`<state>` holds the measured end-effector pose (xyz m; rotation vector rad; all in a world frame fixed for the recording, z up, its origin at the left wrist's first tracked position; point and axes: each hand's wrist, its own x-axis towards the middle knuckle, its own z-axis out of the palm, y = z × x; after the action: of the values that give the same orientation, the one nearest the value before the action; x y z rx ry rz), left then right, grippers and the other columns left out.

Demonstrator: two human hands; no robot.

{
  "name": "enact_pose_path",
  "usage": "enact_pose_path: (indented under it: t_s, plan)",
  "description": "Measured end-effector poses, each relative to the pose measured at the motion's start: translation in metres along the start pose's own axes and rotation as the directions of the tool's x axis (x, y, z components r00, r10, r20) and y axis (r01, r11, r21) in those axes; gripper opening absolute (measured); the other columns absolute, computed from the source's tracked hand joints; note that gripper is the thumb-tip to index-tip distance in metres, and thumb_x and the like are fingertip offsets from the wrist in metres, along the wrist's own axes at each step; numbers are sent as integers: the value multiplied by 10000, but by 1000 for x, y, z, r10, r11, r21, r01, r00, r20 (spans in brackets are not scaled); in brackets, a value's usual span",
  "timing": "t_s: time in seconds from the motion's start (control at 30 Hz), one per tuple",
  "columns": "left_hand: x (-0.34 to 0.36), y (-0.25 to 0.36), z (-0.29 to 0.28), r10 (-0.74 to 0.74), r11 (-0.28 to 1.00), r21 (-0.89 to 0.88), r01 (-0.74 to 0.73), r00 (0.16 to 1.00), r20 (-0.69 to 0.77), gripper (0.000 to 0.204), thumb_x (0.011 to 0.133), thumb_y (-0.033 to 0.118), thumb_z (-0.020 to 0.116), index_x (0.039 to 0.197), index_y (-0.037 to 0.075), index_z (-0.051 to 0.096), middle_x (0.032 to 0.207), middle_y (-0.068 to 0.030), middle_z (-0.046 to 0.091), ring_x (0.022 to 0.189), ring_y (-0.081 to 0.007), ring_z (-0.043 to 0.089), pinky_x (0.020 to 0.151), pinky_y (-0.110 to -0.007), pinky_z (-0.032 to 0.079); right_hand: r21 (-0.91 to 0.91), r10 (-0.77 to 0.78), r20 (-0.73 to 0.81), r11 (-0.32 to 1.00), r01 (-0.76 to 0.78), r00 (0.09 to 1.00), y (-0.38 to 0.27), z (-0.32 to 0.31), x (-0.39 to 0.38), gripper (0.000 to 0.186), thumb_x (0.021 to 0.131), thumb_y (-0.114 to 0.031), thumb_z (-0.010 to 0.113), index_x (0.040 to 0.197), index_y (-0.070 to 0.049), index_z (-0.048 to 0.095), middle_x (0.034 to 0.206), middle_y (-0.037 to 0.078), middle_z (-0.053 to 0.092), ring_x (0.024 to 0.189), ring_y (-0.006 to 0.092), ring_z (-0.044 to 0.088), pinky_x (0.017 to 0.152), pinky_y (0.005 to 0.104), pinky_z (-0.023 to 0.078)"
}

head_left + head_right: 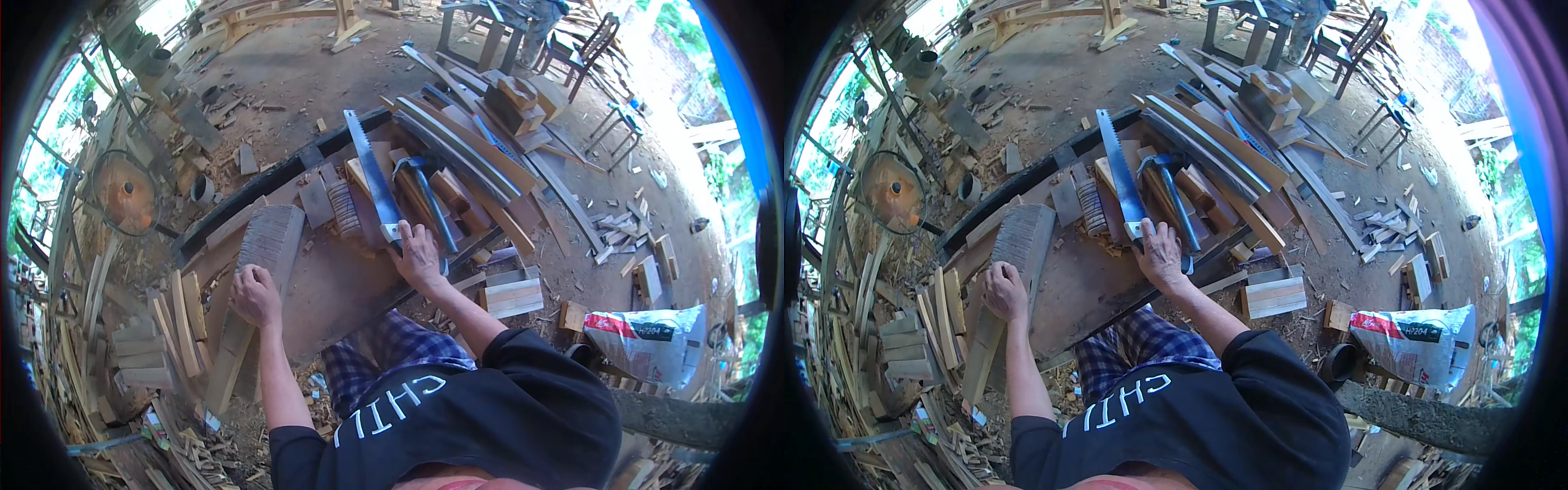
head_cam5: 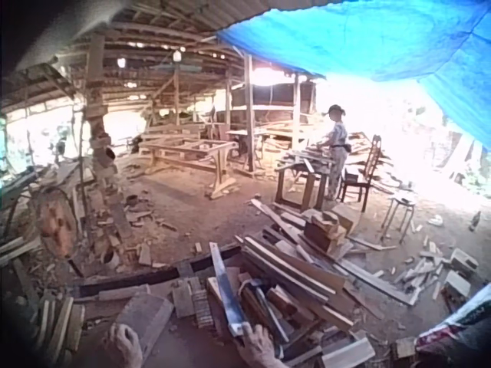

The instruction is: Using a hand saw to cut a piece of wood.

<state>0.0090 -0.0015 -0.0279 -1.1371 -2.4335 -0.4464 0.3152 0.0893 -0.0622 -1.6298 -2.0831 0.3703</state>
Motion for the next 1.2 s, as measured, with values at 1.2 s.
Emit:
enact_pose_path:
  t_s: [1.2]
  plan:
    - [29, -8, -2, -412, 896, -45, 441, 866, 284, 491, 984, 391, 402, 851, 31, 708, 982, -185, 717, 988, -394, 655, 881, -495, 458, 653, -426, 192, 728, 209, 884, -113, -24, -83, 261, 950, -206, 645, 1028, -28, 472, 836, 214, 594, 722, 433, 625, 620, 499, 514]
